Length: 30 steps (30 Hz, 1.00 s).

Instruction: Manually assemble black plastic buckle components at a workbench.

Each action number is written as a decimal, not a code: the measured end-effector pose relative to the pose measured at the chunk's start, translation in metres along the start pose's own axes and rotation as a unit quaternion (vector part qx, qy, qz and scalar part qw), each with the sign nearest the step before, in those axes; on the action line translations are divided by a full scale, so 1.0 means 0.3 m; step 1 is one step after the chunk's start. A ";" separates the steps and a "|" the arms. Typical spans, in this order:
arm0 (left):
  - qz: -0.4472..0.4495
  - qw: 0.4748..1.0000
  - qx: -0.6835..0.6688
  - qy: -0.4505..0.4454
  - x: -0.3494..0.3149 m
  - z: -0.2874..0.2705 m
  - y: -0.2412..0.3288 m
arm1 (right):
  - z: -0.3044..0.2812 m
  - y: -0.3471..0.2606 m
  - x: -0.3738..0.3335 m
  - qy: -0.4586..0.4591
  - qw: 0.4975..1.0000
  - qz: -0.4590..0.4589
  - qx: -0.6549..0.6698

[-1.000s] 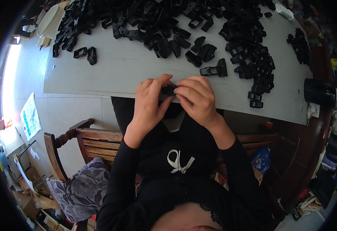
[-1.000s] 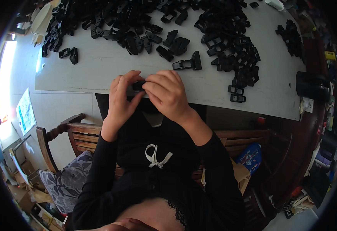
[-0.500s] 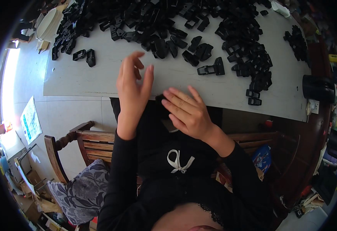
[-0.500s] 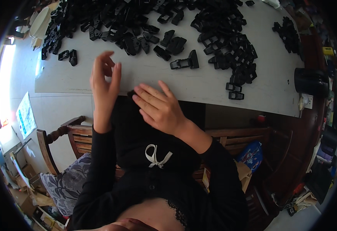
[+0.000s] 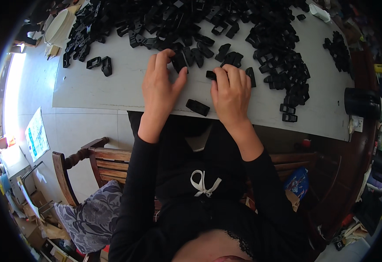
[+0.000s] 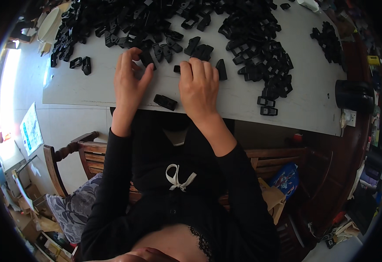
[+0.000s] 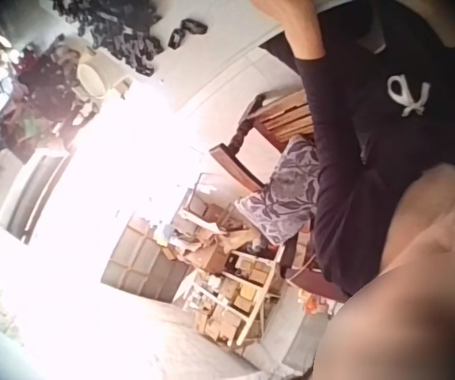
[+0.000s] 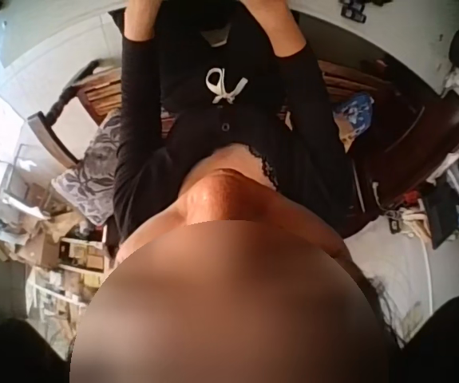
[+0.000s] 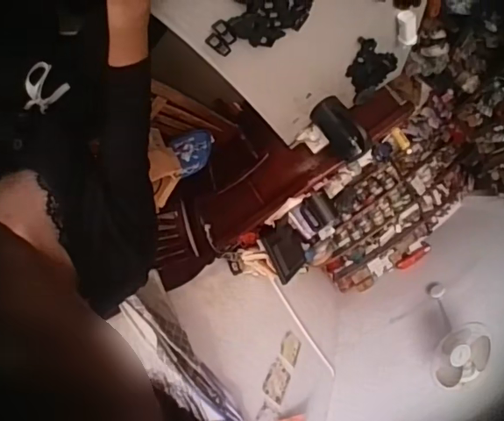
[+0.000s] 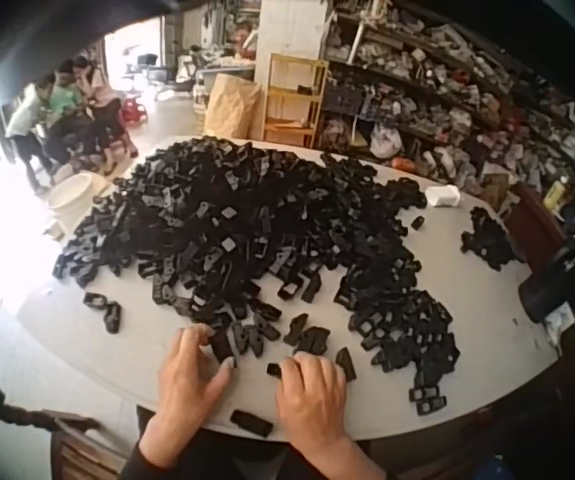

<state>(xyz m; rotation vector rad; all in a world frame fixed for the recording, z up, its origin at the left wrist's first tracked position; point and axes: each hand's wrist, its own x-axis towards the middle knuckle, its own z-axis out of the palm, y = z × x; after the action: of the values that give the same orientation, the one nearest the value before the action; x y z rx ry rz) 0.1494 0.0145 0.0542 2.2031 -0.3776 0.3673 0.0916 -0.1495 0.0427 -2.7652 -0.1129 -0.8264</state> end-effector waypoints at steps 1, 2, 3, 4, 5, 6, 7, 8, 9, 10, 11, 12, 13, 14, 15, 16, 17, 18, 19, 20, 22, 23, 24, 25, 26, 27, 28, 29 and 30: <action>0.015 1.000 0.009 -0.005 -0.003 -0.001 0.002 | -0.004 -0.003 0.003 0.000 1.000 0.000 0.001; 0.015 1.000 0.008 -0.006 -0.007 0.003 0.003 | -0.013 -0.002 0.006 0.000 1.000 -0.002 0.015; 0.017 1.000 0.006 -0.005 -0.012 0.006 0.005 | -0.019 -0.001 0.005 0.000 1.000 -0.003 0.029; 0.019 1.000 0.003 -0.003 -0.015 0.011 0.006 | -0.020 0.001 -0.001 0.000 1.000 -0.002 0.027; 0.019 1.000 0.003 -0.004 -0.015 0.015 0.008 | -0.020 0.001 -0.007 0.010 0.999 -0.010 0.039; 0.025 1.000 0.012 -0.004 -0.016 0.018 0.009 | -0.021 0.001 -0.012 0.021 0.998 -0.018 0.050; 0.030 0.999 0.021 -0.004 -0.016 0.023 0.011 | -0.028 -0.001 -0.018 0.021 0.998 -0.017 0.049; 0.030 0.999 0.021 -0.005 -0.016 0.025 0.014 | -0.036 -0.009 -0.022 0.019 0.998 -0.017 0.059; 0.038 0.999 0.026 -0.004 -0.016 0.031 0.018 | -0.040 -0.013 -0.024 0.017 0.997 -0.018 0.069; 0.047 0.998 0.031 -0.004 -0.015 0.035 0.020 | -0.038 -0.014 -0.026 0.017 0.997 -0.017 0.070; 0.048 0.998 0.029 -0.005 -0.013 0.041 0.020 | -0.033 -0.011 -0.029 0.018 0.997 -0.022 0.076; 0.049 0.998 0.041 0.001 -0.011 0.046 0.019 | -0.032 -0.007 -0.032 0.020 0.996 -0.026 0.082; 0.050 0.997 0.053 0.006 -0.007 0.054 0.020 | -0.033 -0.003 -0.034 0.021 0.996 -0.024 0.080; 0.050 0.997 0.054 0.007 -0.001 0.053 0.022 | -0.033 -0.006 -0.033 0.013 0.996 -0.021 0.091; 0.060 0.995 0.075 0.018 0.007 0.054 0.026 | -0.034 -0.008 -0.031 0.005 0.995 -0.018 0.103; 0.070 0.993 0.095 0.030 0.016 0.055 0.028 | -0.033 -0.011 -0.030 0.006 0.994 -0.018 0.104; 0.071 0.993 0.094 0.030 0.024 0.059 0.024 | -0.032 -0.011 -0.030 0.007 0.994 -0.018 0.107; 0.086 0.989 0.114 0.035 0.033 0.059 0.016 | -0.031 -0.012 -0.030 0.007 0.994 -0.017 0.110; 0.102 0.985 0.134 0.039 0.040 0.056 0.008 | -0.031 -0.014 -0.029 0.008 0.994 -0.017 0.110; 0.104 0.985 0.132 0.038 0.046 0.058 -0.001 | -0.031 -0.010 -0.032 0.009 0.993 -0.017 0.113; 0.073 0.986 0.145 0.030 0.054 0.056 -0.022 | -0.027 -0.006 -0.037 0.010 0.993 -0.016 0.116; 0.074 0.986 0.144 0.029 0.060 0.055 -0.027 | -0.024 -0.004 -0.038 0.012 0.993 -0.016 0.116; 0.081 0.987 0.126 0.055 0.067 0.054 -0.030 | -0.023 -0.002 -0.040 0.013 0.993 -0.017 0.117; 0.087 0.987 0.108 0.081 0.073 0.050 -0.031 | -0.023 0.000 -0.041 0.013 0.993 -0.015 0.116; 0.088 0.989 0.073 0.093 0.079 0.043 -0.025 | -0.026 0.004 -0.040 0.019 0.993 -0.011 0.119; 0.088 0.989 0.071 0.092 0.082 0.030 -0.017 | -0.029 0.009 -0.041 0.025 0.992 -0.006 0.122; 0.087 0.994 0.018 0.064 0.079 0.010 -0.007 | -0.030 0.015 -0.042 0.025 0.992 -0.005 0.120; 0.084 0.995 -0.025 0.041 0.066 -0.035 0.004 | -0.029 0.002 -0.036 0.053 0.988 -0.001 0.144; 0.037 0.997 -0.068 -0.019 0.040 -0.056 0.022 | -0.027 0.003 -0.036 0.080 0.984 0.006 0.159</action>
<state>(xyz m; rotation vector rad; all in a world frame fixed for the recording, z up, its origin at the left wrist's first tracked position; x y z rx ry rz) 0.1555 0.0221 0.0736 2.0687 -0.4933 0.3301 0.0786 -0.1524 0.0431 -2.3918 -0.1818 -0.9354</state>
